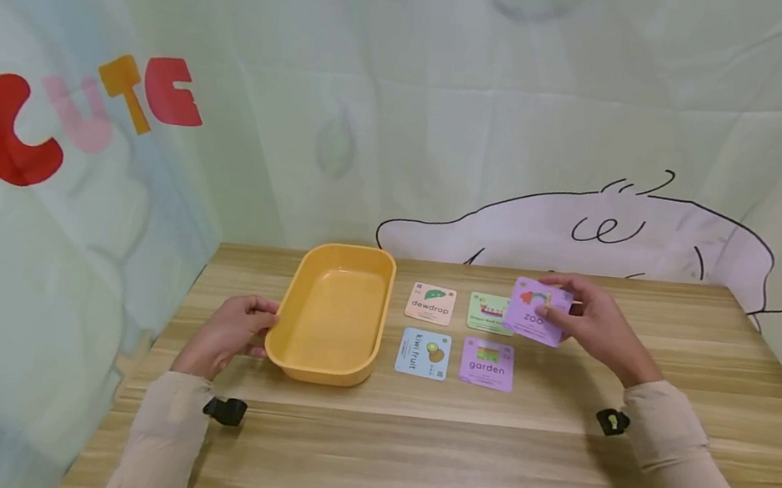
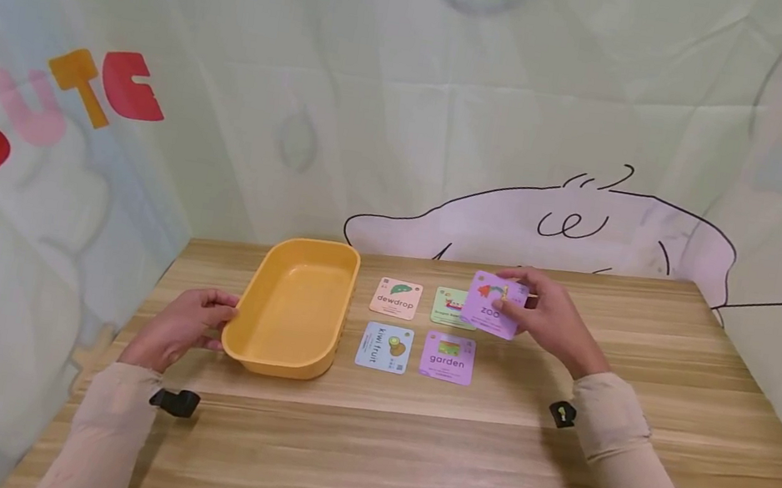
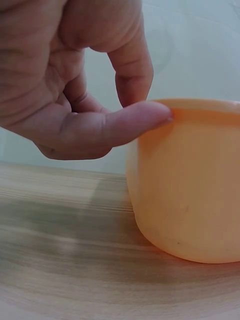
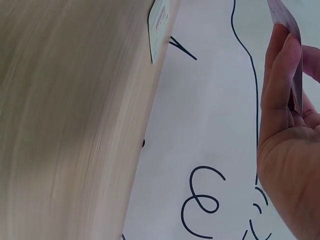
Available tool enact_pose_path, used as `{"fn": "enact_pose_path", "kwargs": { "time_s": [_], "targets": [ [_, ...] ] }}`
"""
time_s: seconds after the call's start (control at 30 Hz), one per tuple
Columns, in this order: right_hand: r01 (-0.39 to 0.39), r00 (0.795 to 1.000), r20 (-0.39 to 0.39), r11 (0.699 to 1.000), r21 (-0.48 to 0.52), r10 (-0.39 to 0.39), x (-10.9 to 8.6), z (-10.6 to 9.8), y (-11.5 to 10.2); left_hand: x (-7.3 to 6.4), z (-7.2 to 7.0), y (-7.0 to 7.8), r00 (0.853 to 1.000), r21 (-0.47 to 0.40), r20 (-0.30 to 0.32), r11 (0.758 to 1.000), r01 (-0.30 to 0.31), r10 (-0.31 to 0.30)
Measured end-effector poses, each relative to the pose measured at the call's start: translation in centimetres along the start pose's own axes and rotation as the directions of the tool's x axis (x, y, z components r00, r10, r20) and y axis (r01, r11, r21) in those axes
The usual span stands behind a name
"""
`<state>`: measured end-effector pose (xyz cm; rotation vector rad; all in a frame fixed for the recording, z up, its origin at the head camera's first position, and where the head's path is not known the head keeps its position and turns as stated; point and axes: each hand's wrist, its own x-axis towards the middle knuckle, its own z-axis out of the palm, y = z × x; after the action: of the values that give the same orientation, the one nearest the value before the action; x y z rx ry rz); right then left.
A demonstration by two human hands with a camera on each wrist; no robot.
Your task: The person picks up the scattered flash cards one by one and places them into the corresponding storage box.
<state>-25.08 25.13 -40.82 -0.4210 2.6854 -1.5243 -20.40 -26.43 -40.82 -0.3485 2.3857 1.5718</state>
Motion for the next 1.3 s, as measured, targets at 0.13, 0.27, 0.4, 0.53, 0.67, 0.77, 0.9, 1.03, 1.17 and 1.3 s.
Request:
{"fn": "enact_pose_path", "kwargs": {
  "time_s": [0.13,0.27,0.4,0.53,0.67,0.77,0.9,1.03,1.17,1.3],
  "targets": [
    [-0.016,1.000,0.006,1.000,-0.002,0.016,0.1,0.2,-0.4,0.0,0.0,0.0,1.000,-0.005,-0.001,1.000,0.002,-0.002],
    [-0.037,0.999,0.014,0.999,0.001,0.037,0.3,0.4,-0.8,0.1,-0.1,0.0,1.000,-0.009,-0.001,1.000,0.001,-0.001],
    [-0.045,0.999,0.018,0.999,0.004,0.044,0.4,0.6,-1.0,0.0,-0.1,-0.1,1.000,-0.009,0.001,1.000,-0.004,0.004],
    [-0.036,0.999,0.026,0.999,0.009,0.035,0.6,0.9,-1.0,0.0,-0.1,-0.2,1.000,-0.011,0.002,1.000,-0.008,0.008],
    [-0.023,0.999,0.036,0.999,0.023,0.022,0.8,1.0,-1.0,0.1,-0.1,-0.2,1.000,-0.011,0.003,1.000,-0.005,0.005],
    [-0.019,0.999,0.040,0.999,0.028,0.018,0.9,1.2,-1.1,0.1,-0.1,-0.1,1.000,-0.007,0.004,1.000,-0.001,0.001],
    [-0.014,0.999,0.042,1.000,0.028,0.012,1.1,1.3,-1.3,0.1,-0.1,-0.2,1.000,-0.008,0.005,1.000,-0.004,0.004],
    [-0.012,0.999,0.049,0.999,0.034,0.010,1.1,1.5,-1.7,0.1,-0.1,-0.2,1.000,-0.011,0.008,1.000,-0.014,0.014],
    [-0.008,0.998,0.058,0.999,0.044,0.006,1.2,1.7,-2.0,0.0,-0.1,-0.2,1.000,-0.008,0.010,1.000,-0.020,0.020],
    [0.002,0.998,0.059,0.999,0.052,-0.005,1.3,1.8,-2.1,0.1,-0.1,-0.2,1.000,-0.004,0.006,1.000,-0.014,0.014]
  ]
}}
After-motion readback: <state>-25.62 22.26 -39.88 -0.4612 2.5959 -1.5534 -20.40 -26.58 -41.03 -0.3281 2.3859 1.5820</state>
